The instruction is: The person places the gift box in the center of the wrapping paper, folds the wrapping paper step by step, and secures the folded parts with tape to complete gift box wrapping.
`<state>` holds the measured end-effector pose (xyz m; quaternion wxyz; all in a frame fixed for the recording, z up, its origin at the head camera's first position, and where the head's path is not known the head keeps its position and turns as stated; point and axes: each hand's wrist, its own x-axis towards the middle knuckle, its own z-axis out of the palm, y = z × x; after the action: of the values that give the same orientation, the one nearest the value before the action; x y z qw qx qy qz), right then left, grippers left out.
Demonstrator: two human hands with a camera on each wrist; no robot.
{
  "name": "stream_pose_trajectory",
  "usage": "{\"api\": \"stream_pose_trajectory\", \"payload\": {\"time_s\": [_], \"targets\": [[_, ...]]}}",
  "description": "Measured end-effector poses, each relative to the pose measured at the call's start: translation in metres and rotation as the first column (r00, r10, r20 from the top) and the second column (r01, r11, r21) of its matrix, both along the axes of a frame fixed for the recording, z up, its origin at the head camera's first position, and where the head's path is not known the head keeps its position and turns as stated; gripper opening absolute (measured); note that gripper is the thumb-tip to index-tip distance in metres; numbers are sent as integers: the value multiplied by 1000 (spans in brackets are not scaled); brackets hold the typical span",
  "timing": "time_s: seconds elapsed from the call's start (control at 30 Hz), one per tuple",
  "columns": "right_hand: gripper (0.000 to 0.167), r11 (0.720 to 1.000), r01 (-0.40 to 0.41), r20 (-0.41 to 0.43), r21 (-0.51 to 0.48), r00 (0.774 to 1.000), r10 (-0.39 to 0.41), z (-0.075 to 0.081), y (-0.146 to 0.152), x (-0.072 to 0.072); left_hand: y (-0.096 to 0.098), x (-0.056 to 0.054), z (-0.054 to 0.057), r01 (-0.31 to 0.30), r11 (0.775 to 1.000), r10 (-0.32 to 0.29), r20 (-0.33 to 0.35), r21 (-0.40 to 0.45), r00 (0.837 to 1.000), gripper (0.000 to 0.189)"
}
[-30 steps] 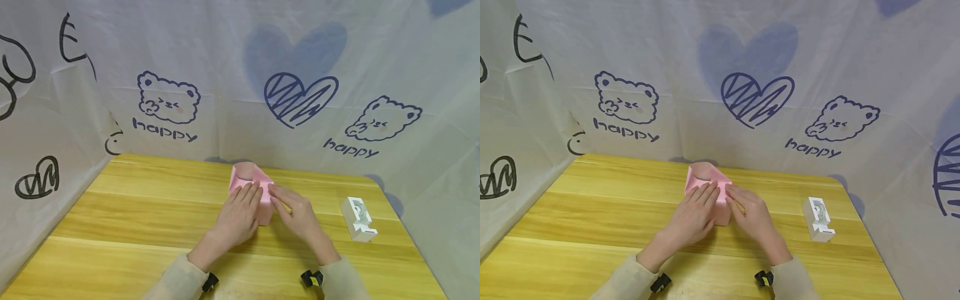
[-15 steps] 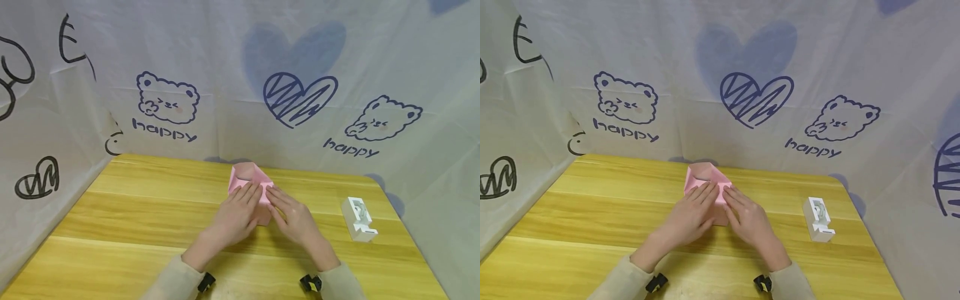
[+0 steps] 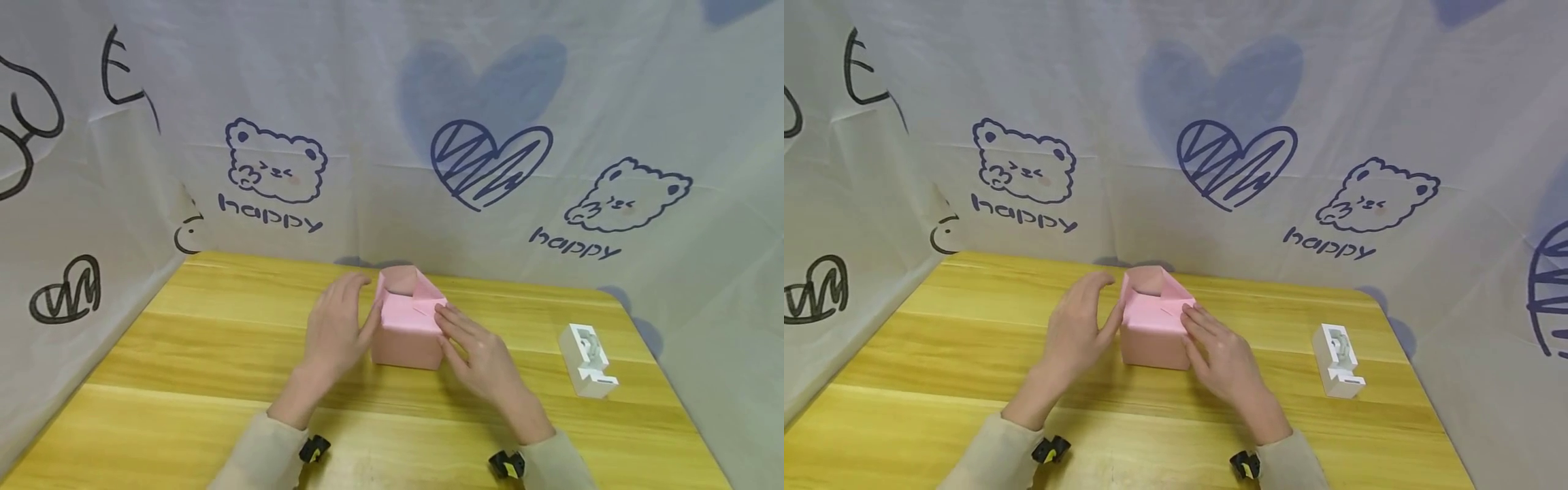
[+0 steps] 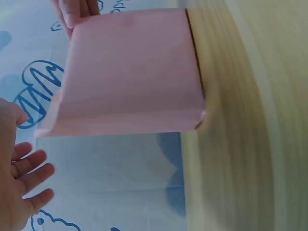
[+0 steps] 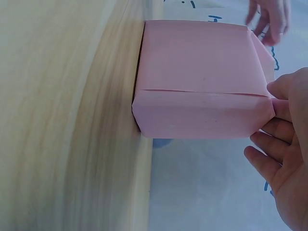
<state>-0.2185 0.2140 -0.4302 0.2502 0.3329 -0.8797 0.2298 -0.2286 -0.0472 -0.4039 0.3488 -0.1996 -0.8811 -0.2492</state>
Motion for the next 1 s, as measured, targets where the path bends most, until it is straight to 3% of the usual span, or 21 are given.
{"api": "stream_pose_trajectory", "payload": {"time_s": [0.13,0.37,0.6,0.83,1.0], "targets": [[41,1000,6,5,1,1000,-6,0,-1,0,-1,-3,-6,-19,1000,19,18,10,1000,23],[42,1000,-7,-6,0,1000,7,0,-2,-1,5,-3,-10,-30,999,31,-62,27,998,11],[42,1000,5,-3,-4,1000,-5,-1,-2,0,13,-3,-18,59,998,-59,-114,-4,992,18],[42,1000,12,1,-12,1000,-12,-1,-2,1,14,-5,-22,151,988,-151,-85,-1,985,19],[43,1000,1,-16,-25,1000,-1,-3,-1,0,14,-4,-21,165,980,-168,-16,-112,986,24]]}}
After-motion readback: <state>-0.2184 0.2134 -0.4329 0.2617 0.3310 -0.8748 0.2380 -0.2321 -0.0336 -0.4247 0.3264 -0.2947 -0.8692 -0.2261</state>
